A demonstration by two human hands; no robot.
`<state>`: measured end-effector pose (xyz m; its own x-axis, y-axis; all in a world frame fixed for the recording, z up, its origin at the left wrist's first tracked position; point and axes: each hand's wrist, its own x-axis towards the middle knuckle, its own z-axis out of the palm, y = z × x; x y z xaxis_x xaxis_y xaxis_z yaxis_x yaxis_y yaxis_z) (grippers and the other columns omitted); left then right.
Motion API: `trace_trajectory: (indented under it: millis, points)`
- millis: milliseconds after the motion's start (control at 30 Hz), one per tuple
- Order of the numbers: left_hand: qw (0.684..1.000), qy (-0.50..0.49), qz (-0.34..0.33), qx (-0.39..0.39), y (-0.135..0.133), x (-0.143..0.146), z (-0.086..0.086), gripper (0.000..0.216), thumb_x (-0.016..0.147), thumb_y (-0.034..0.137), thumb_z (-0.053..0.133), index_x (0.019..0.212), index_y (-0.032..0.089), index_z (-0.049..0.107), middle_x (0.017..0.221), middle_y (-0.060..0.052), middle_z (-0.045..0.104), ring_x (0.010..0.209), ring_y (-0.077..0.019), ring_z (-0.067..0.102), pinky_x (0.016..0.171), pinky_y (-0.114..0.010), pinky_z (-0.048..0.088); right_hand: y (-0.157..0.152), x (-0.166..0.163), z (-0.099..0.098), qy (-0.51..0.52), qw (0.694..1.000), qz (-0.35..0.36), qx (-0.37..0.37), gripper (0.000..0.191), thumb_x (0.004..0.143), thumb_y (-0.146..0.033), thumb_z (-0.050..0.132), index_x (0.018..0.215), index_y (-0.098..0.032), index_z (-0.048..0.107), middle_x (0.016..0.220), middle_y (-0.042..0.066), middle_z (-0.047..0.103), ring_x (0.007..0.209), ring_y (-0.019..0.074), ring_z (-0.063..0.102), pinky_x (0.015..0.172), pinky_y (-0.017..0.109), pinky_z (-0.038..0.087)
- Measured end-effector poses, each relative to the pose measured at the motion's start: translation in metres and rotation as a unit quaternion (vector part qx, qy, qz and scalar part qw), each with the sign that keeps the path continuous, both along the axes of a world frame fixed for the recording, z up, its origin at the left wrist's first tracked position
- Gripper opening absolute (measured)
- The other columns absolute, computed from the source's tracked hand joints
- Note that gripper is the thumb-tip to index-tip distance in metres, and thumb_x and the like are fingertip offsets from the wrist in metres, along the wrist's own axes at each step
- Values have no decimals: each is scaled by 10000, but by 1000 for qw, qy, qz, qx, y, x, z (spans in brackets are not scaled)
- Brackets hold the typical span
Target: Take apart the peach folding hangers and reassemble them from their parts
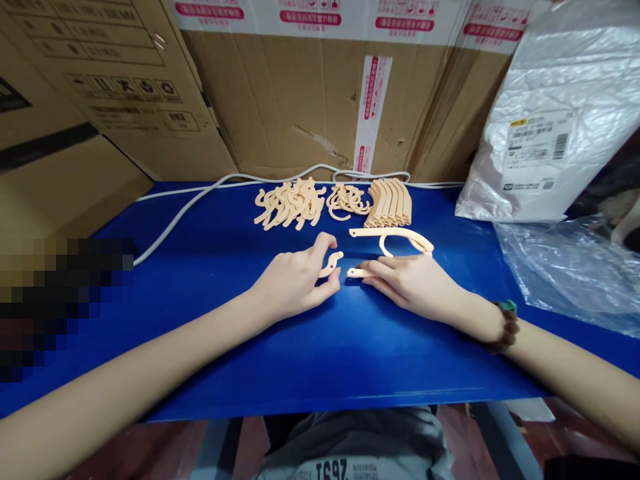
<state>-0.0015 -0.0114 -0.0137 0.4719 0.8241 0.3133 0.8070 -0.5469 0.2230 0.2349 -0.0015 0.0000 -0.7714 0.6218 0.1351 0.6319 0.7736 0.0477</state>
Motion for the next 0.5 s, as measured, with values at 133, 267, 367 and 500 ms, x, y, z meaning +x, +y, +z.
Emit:
trace_trajectory:
  millis: [133, 267, 367, 500]
  points:
    - [998, 65, 5, 10, -2, 0, 2, 165, 956, 303, 385, 971, 175, 487, 720, -6, 641, 529, -180, 627, 451, -263, 311, 0, 0, 2, -6, 1000, -9, -25, 349, 1045, -349, 370, 1135, -170, 657, 906, 58, 723, 753, 172, 684, 598, 274, 358]
    - [996, 74, -32, 39, 0, 0, 0, 228, 1010, 297, 343, 917, 177, 513, 753, -17, 643, 622, -184, 643, 493, -272, 357, 1, 1, 2, -8, 999, -10, -35, 348, 1045, -349, 373, 1174, -175, 646, 918, 61, 724, 750, 168, 680, 600, 267, 362]
    - [995, 57, -64, 53, 1, 0, -2, 286, 1045, 309, 295, 943, 178, 529, 850, -29, 656, 786, -199, 659, 611, -287, 434, 1, 2, 2, -7, 999, -12, -41, 347, 1043, -354, 379, 1165, -171, 648, 930, 67, 726, 755, 169, 681, 601, 264, 367]
    - [997, 17, -67, -17, 3, -1, -2, 305, 1048, 362, 310, 946, 183, 535, 874, -11, 645, 809, -182, 644, 636, -284, 439, 2, 1, 3, -10, 999, -11, -49, 351, 1043, -355, 380, 1144, -162, 655, 918, 64, 723, 748, 176, 683, 607, 269, 380]
